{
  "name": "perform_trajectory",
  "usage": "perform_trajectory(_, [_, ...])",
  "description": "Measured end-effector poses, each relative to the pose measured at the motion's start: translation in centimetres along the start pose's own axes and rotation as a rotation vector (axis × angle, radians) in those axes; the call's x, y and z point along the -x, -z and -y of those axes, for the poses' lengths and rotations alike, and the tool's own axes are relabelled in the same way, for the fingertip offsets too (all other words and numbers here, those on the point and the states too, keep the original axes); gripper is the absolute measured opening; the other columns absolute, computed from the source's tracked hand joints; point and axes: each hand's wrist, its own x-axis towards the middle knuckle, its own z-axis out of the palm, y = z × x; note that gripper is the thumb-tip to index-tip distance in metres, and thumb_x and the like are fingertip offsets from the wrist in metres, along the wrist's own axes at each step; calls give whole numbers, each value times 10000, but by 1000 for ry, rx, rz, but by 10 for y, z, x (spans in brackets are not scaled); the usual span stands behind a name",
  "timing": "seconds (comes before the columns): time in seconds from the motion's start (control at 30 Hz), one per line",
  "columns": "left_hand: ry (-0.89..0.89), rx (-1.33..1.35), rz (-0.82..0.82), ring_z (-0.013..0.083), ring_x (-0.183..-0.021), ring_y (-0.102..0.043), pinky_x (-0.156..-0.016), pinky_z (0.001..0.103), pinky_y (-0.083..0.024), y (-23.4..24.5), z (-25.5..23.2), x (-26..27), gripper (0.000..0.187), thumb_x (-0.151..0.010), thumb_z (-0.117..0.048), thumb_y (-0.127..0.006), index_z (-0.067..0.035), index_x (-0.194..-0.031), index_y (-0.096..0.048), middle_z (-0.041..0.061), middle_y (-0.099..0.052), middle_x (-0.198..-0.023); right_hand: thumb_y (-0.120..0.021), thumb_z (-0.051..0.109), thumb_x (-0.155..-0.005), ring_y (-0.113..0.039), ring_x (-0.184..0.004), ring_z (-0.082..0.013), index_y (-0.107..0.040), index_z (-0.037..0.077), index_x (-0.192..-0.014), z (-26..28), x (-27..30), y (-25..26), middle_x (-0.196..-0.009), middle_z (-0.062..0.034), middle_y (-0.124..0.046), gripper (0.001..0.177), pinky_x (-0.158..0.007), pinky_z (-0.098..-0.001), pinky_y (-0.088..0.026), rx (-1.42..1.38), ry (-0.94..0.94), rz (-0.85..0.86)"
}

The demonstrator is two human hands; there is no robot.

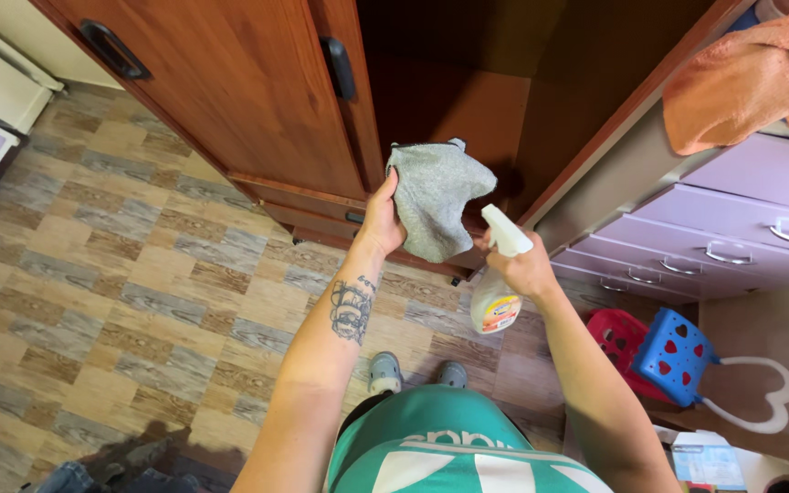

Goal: The person cleans the interior of a wooden wardrobe. They spray a cloth with cleaning solution and wipe the inside shelves and walls of the wardrobe. The person then closes the wardrobe doors.

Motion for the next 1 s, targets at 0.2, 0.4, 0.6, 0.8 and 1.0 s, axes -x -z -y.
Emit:
perform_trajectory(0.2, [15, -2, 30, 295, -1337, -545, -1152, 476, -412, 0, -16, -1, 607, -1014, -502, -541, -64, -1435, -535, 120, -583, -1454, -647, -35, -738, -661, -1001, -169, -665, 38, -1096, 1, 0, -10, -1046, -58, -721, 365, -893, -310, -515, 131, 41, -6])
perform_trajectory(0.4, [5, -16, 18, 296, -1341, -538, -1153, 479, -405, 1, -27, -9, 604, -1016, -504, -540, -70, -1435, -539, 117, -587, -1448, -638, -26, -772, -735, -994, -177, -662, -7, -993, -7, -1, -23, -950, -111, -704, 223, -873, -322, -574, -42, -25, 42])
perform_trajectory(0.6, [18, -37, 13, 296, -1339, -535, -1154, 477, -396, -3, -33, -10, 601, -1007, -502, -541, -80, -1435, -538, 108, -587, -1449, -646, -42, -725, -630, -935, -134, -666, 24, -1083, 17, -3, -25, -1013, -38, -708, 364, -848, -290, -526, 105, 101, 51])
perform_trajectory(0.8, [35, -47, -4, 305, -1334, -537, -1143, 484, -407, 0, -34, -8, 601, -1012, -499, -524, -70, -1434, -532, 127, -574, -1455, -645, -48, -674, -702, -783, -213, -701, 15, -1019, 26, -2, -22, -914, -83, -724, 354, -728, -360, -585, 14, -153, 81])
perform_trajectory(1.0, [39, -24, 16, 298, -1326, -545, -1139, 473, -414, 5, -33, -8, 597, -1018, -495, -519, -61, -1428, -538, 122, -593, -1435, -679, -29, -638, -708, -783, -162, -698, 31, -1068, 46, 3, -26, -959, -42, -710, 434, -737, -334, -569, 167, -32, 179])
